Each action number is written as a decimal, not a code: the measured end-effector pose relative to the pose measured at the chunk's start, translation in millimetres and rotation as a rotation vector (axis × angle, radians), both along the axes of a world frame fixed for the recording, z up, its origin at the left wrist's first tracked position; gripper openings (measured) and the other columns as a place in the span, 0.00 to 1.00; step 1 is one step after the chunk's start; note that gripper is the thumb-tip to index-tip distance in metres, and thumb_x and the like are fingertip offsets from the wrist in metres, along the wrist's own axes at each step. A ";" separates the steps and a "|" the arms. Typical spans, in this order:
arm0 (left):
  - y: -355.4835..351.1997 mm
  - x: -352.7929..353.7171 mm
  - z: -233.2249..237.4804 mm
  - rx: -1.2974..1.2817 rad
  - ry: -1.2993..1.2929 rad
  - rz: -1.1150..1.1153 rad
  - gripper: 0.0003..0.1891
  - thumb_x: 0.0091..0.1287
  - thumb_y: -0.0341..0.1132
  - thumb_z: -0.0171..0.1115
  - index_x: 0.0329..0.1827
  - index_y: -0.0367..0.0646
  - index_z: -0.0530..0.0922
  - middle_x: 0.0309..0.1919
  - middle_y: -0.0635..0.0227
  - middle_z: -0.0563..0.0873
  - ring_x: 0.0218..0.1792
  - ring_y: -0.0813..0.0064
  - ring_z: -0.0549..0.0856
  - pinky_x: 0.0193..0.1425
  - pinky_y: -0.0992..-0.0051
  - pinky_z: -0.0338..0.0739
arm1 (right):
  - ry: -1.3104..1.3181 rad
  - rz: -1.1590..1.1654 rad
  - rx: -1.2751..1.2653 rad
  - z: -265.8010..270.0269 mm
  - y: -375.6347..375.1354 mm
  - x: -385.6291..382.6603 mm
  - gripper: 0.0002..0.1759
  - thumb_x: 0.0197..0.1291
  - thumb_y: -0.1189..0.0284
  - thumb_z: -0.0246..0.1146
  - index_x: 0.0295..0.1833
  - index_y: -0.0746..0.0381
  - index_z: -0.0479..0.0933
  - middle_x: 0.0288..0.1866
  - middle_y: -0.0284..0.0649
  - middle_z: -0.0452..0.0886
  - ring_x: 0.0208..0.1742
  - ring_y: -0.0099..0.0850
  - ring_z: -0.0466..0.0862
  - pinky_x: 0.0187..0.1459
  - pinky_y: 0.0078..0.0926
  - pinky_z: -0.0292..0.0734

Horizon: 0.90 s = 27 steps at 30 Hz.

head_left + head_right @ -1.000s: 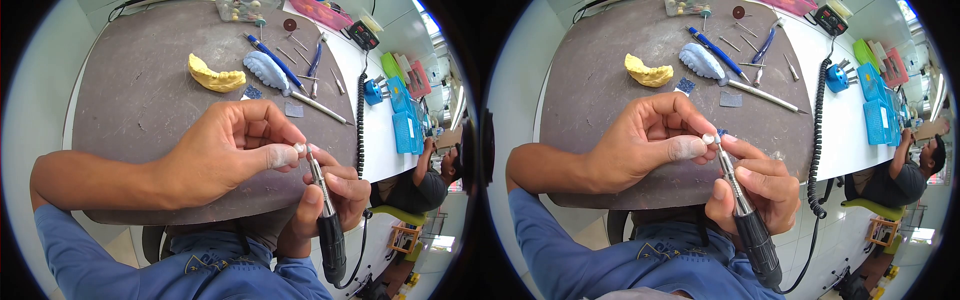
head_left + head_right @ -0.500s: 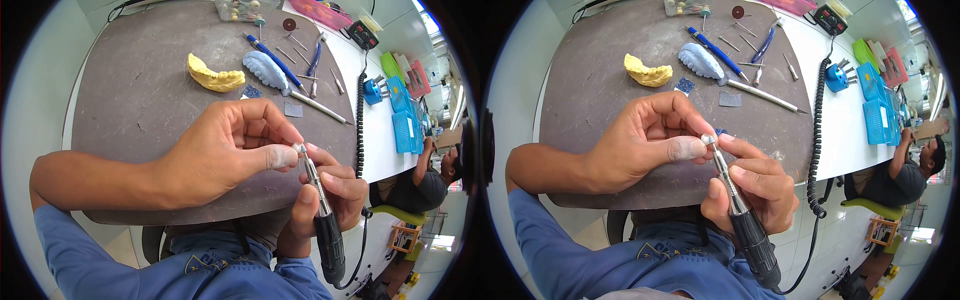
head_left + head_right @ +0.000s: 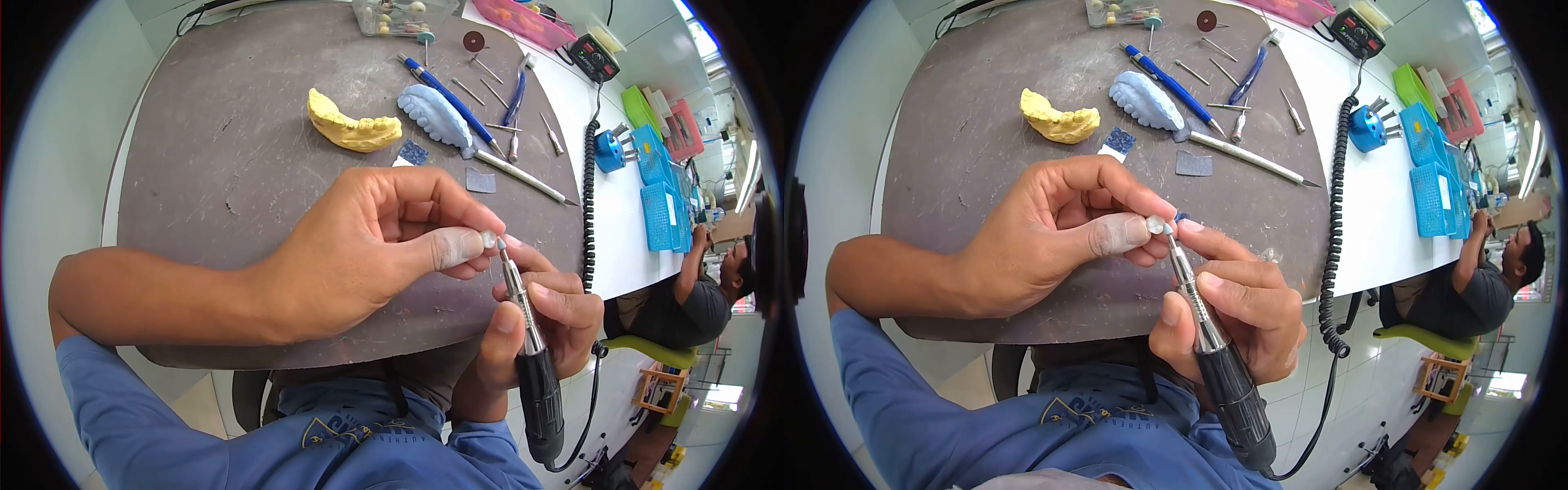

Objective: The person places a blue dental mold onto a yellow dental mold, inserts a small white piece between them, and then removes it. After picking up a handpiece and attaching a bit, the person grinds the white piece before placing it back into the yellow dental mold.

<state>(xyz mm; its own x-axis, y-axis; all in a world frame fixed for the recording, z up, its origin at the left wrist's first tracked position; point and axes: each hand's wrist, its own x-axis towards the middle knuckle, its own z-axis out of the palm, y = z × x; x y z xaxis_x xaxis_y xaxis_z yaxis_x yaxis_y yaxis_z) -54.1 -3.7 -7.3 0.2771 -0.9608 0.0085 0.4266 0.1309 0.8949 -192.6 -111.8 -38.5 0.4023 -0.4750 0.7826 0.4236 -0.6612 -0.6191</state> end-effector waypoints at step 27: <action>0.8 0.3 2.9 0.040 0.014 -0.006 0.09 0.71 0.29 0.60 0.50 0.34 0.77 0.46 0.61 0.84 0.46 0.76 0.85 0.56 0.75 0.81 | -0.017 0.027 -0.009 -0.6 -1.8 1.7 0.17 0.55 0.73 0.71 0.43 0.66 0.70 0.28 0.46 0.81 0.42 0.46 0.88 0.45 0.37 0.87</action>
